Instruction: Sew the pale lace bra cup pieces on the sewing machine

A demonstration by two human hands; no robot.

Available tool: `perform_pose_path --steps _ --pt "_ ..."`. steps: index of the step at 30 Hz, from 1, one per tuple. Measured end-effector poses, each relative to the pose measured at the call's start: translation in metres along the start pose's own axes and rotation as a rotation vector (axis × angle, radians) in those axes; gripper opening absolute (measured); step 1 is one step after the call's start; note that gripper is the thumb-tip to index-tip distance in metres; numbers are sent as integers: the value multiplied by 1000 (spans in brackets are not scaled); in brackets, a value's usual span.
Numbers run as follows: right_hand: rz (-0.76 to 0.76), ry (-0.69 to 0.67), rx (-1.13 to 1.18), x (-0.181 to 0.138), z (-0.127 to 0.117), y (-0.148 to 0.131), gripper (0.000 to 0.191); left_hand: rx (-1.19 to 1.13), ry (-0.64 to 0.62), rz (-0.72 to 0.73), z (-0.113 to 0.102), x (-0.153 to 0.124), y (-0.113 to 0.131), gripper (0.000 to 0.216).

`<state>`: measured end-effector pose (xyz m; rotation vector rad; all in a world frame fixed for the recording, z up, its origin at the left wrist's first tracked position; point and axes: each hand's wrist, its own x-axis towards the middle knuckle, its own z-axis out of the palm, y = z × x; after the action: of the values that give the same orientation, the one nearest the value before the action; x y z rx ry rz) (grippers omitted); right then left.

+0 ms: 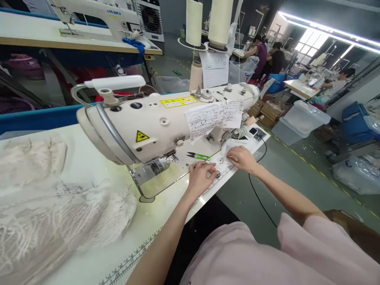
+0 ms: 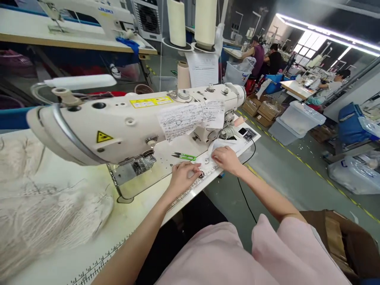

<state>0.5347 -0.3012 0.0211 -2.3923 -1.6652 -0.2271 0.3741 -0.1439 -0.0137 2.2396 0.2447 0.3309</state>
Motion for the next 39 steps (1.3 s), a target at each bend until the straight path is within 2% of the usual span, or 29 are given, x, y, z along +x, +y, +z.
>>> perform_pose_path --steps 3,6,8,14,18,24,32,39 --pt "-63 -45 4 -1 6 -1 21 15 27 -7 -1 2 1 12" --pt "-76 -44 -18 9 13 -3 42 42 72 1 -3 3 0 11" --pt "-71 -22 21 14 15 -2 49 62 112 2 -5 4 1 9" --pt "44 -8 140 7 17 3 19 178 220 -57 -3 15 10 12" --pt "86 -45 103 4 19 3 26 284 197 -94 7 29 16 11" --pt "65 -71 101 6 20 5 21 372 127 -120 9 42 18 13" --pt "142 -127 194 15 16 13 11 376 100 -166 9 44 19 12" --pt "203 -73 325 21 9 23 6 420 85 -153 8 42 21 13"
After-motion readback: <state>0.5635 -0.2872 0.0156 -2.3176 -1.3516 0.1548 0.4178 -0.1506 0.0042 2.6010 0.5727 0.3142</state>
